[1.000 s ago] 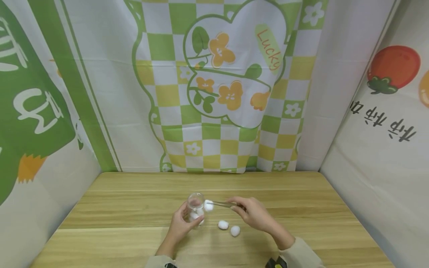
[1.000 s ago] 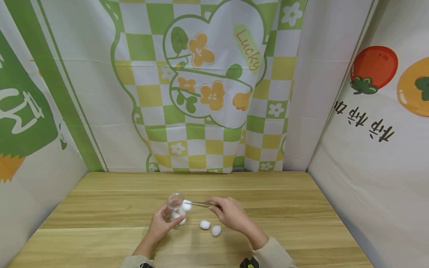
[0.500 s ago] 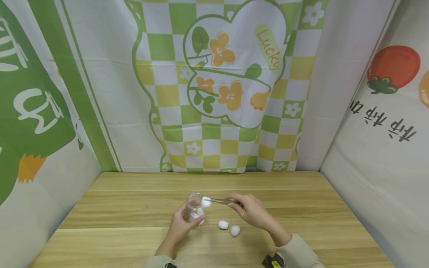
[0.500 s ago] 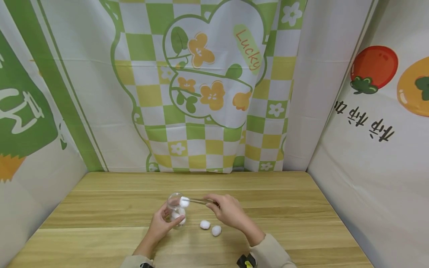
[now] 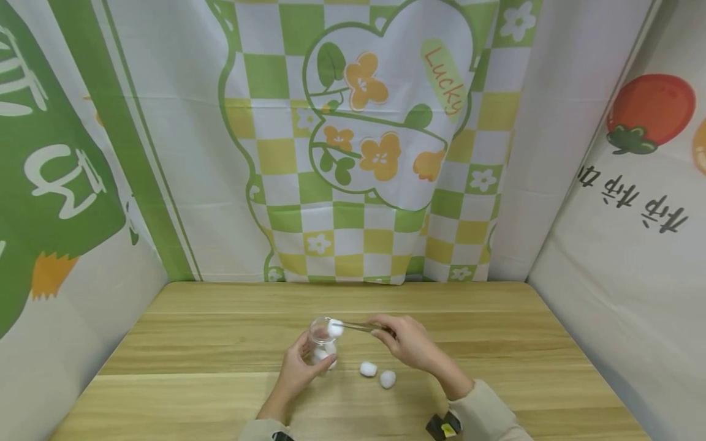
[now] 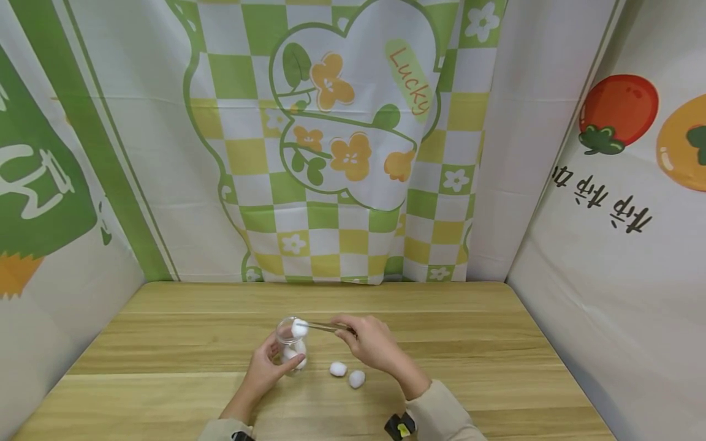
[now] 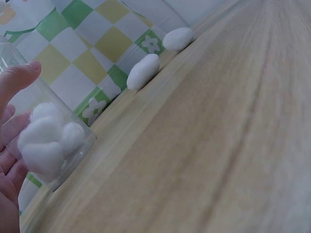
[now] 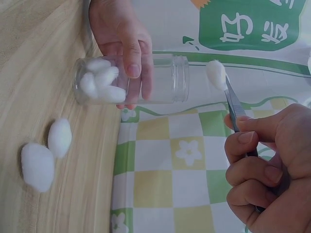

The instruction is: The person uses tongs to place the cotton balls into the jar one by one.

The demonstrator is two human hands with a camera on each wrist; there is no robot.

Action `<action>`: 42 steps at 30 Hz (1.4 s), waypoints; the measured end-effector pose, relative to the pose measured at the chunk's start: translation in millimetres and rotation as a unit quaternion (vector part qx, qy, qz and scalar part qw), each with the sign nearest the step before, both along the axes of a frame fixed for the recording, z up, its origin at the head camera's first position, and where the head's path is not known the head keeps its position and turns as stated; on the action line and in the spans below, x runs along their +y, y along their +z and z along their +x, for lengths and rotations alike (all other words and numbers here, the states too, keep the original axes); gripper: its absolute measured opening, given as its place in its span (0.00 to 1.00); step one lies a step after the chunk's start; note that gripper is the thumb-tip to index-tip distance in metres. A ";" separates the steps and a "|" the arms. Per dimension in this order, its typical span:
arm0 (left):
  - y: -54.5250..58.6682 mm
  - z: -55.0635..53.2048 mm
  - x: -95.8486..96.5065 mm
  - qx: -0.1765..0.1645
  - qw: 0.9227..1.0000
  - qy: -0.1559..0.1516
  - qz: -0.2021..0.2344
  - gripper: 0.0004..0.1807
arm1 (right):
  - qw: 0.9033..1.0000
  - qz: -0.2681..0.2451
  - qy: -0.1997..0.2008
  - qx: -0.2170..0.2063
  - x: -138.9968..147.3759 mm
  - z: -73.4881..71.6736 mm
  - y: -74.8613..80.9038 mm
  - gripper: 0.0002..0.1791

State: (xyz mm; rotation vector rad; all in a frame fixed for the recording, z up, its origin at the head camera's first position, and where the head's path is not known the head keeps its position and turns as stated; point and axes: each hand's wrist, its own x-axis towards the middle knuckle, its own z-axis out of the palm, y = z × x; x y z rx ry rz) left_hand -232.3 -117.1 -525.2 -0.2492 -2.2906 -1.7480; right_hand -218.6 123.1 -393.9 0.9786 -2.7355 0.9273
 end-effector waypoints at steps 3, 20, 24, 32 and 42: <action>0.4 -0.2 0.3 -0.008 1.000 0.003 -0.002 0.31 | 1.000 0.002 -0.004 0.000 -1.4 -0.6 0.6 0.13; 2.2 1.5 -0.9 -0.004 1.000 -0.003 0.005 0.32 | 1.000 0.016 -0.018 0.018 -14.9 -8.7 -3.3 0.13; 2.1 1.5 -1.0 -0.004 1.000 -0.002 0.004 0.32 | 1.000 0.015 -0.015 0.008 -16.7 -10.4 -6.9 0.14; 1.3 1.5 -1.1 0.000 1.000 0.000 -0.005 0.32 | 1.000 0.020 -0.009 -0.004 -19.7 -11.7 -12.4 0.13; 1.3 1.5 -1.3 0.005 1.000 -0.007 -0.007 0.34 | 1.000 0.028 -0.011 -0.002 -22.0 -11.1 -13.0 0.13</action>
